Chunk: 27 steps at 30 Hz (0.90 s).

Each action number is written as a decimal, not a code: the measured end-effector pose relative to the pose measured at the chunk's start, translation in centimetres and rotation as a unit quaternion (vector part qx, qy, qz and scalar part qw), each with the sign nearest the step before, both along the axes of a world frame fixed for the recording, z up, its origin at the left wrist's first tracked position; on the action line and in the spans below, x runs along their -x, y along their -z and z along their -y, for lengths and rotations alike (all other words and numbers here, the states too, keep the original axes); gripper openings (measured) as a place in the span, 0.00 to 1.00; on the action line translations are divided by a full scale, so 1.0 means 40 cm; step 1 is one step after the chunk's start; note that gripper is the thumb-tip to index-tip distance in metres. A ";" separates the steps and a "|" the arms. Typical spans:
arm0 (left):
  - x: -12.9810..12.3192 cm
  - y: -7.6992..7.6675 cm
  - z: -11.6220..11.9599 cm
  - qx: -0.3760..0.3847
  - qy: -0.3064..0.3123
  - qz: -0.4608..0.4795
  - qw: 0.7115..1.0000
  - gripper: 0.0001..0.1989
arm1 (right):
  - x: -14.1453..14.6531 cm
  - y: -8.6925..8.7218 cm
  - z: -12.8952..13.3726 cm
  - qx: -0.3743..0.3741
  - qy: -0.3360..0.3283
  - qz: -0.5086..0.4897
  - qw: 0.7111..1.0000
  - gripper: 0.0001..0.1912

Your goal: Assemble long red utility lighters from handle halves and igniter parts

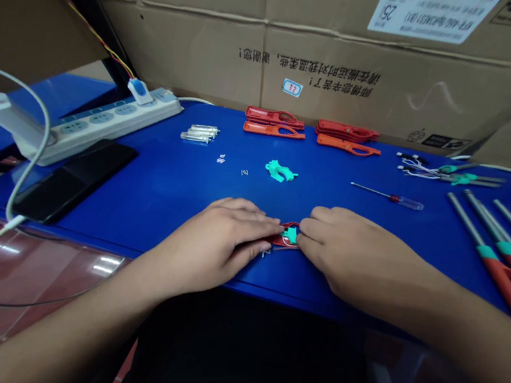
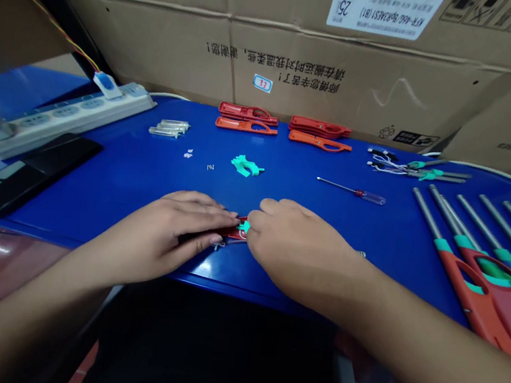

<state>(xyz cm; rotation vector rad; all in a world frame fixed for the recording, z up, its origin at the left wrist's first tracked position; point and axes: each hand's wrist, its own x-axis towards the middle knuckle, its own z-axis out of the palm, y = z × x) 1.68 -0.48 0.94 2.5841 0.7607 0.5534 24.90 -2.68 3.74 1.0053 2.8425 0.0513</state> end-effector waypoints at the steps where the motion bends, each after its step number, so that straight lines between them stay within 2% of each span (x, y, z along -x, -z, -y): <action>1: 0.001 0.002 0.001 -0.003 0.004 0.006 1.000 0.17 | -0.004 0.005 0.001 0.004 0.007 -0.024 1.000 0.12; 5: 0.001 0.007 0.004 0.010 0.001 0.021 1.000 0.18 | -0.013 0.030 0.004 0.051 0.081 -0.157 0.983 0.15; 9: -0.002 0.015 0.002 0.022 -0.008 0.028 0.999 0.16 | -0.015 0.045 0.009 0.061 0.105 -0.200 0.972 0.15; 13: 0.004 0.018 0.002 0.026 -0.021 0.035 0.999 0.17 | -0.028 0.029 0.005 0.090 0.120 -0.221 0.964 0.14; 16: 0.021 0.002 0.009 0.021 -0.038 0.023 0.999 0.18 | -0.040 0.004 -0.004 0.089 0.136 -0.258 0.952 0.12; 18: 0.035 -0.012 0.015 0.010 -0.047 0.013 0.999 0.17 | -0.041 -0.007 -0.009 0.070 0.127 -0.275 0.950 0.11; 21: 0.049 -0.024 0.023 0.003 -0.052 -0.015 0.999 0.13 | -0.027 -0.003 -0.013 0.049 0.073 -0.256 0.963 0.09; 24: 0.053 -0.017 0.026 0.007 -0.057 -0.038 0.998 0.10 | -0.004 0.019 -0.013 0.017 0.044 -0.199 0.979 0.09; 27: 0.050 -0.005 0.025 0.010 -0.058 -0.035 0.998 0.08 | 0.007 0.042 -0.013 -0.005 0.042 -0.187 0.981 0.09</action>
